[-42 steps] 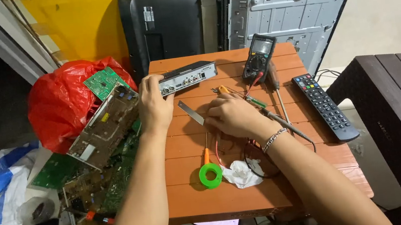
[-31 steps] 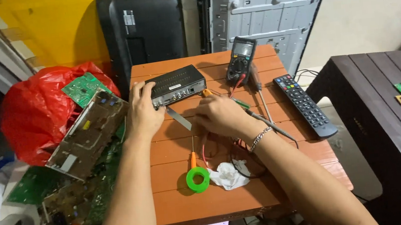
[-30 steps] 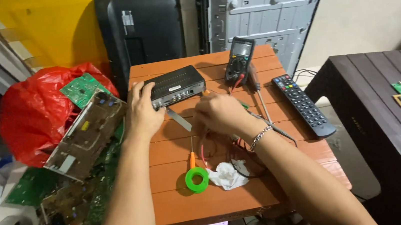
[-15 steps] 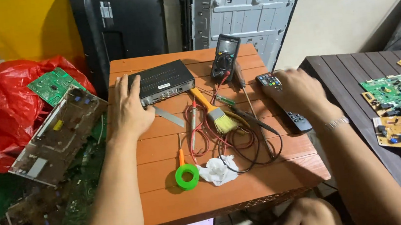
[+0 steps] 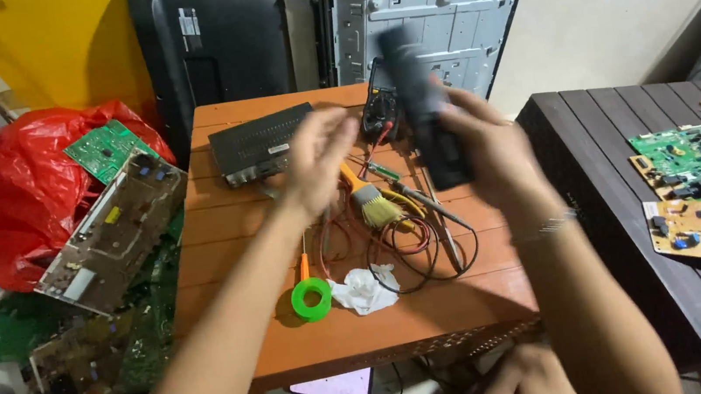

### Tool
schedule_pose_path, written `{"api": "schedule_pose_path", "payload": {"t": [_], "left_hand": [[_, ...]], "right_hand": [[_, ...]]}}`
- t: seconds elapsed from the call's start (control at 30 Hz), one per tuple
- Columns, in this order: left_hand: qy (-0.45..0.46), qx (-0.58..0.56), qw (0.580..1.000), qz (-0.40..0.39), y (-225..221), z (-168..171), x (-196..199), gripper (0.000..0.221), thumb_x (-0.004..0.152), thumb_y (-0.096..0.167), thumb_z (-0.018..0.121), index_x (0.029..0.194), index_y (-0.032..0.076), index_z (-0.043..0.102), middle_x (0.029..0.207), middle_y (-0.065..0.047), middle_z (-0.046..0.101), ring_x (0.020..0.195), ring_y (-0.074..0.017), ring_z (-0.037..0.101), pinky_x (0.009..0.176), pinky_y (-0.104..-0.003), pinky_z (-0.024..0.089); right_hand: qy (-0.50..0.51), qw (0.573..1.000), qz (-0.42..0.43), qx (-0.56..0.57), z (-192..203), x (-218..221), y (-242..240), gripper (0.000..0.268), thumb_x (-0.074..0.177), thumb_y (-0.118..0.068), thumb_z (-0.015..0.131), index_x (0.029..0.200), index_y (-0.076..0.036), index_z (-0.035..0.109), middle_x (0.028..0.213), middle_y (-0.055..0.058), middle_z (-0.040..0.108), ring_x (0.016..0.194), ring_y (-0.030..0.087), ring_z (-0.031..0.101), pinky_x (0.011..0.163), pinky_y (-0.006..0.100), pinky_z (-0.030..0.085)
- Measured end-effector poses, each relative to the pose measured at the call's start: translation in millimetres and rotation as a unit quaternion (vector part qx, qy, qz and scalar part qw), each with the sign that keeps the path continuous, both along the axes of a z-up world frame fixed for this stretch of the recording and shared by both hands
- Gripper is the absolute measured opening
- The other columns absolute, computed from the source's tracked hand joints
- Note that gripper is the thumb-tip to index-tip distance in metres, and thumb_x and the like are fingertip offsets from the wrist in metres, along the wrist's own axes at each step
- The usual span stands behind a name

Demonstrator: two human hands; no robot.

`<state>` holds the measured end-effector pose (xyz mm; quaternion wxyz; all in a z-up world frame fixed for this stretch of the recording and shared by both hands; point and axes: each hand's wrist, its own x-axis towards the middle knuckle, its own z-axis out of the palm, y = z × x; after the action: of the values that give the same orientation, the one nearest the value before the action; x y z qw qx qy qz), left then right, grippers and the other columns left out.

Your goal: Testing an electronic device's internal components using a multimeter and visual inspection on a repair bench.

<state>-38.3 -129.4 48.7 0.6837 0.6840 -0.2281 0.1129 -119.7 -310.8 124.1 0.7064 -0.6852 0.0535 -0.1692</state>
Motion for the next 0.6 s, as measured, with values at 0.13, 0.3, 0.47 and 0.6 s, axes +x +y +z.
{"api": "schedule_pose_path", "payload": {"t": [0.13,0.3,0.47,0.6], "left_hand": [[0.228,0.003,0.974,-0.008,-9,1,13,0.098,0.082,0.082,0.053,0.139,0.002,0.056,0.133,-0.027,0.062,0.123,-0.0417,0.062,0.101,-0.046,0.051],[0.207,-0.324,0.923,0.039,32,0,35,0.052,0.093,0.052,0.065,0.116,0.006,0.057,0.102,-0.024,0.074,0.089,-0.0299,0.076,0.077,-0.040,0.063],[0.262,-0.371,0.891,-0.011,60,-32,66,0.065,0.094,0.068,0.045,0.117,0.011,0.065,0.087,-0.020,0.073,0.063,-0.0319,0.073,0.053,-0.043,0.063],[0.256,-0.384,0.887,-0.013,64,-17,46,0.068,0.098,0.064,0.040,0.124,0.008,0.070,0.086,-0.023,0.073,0.061,-0.0335,0.073,0.049,-0.046,0.062]], "right_hand": [[-0.010,0.978,0.190,-0.080,-30,54,25,0.038,0.096,-0.011,0.051,0.131,0.001,0.061,0.083,0.004,0.057,0.066,0.010,0.048,0.057,0.024,0.038],[-0.088,0.840,0.029,-0.535,-74,117,-3,0.024,0.103,-0.042,0.063,0.108,-0.021,0.074,0.089,0.006,0.076,0.087,0.034,0.075,0.073,0.050,0.059],[-0.011,0.737,0.069,-0.672,-113,117,-8,0.022,0.091,-0.039,0.069,0.098,-0.021,0.078,0.090,0.005,0.078,0.086,0.032,0.077,0.074,0.051,0.063],[0.007,0.695,0.052,-0.717,-125,118,-9,0.027,0.084,-0.046,0.069,0.095,-0.022,0.073,0.092,0.002,0.072,0.085,0.032,0.075,0.072,0.052,0.062]]}}
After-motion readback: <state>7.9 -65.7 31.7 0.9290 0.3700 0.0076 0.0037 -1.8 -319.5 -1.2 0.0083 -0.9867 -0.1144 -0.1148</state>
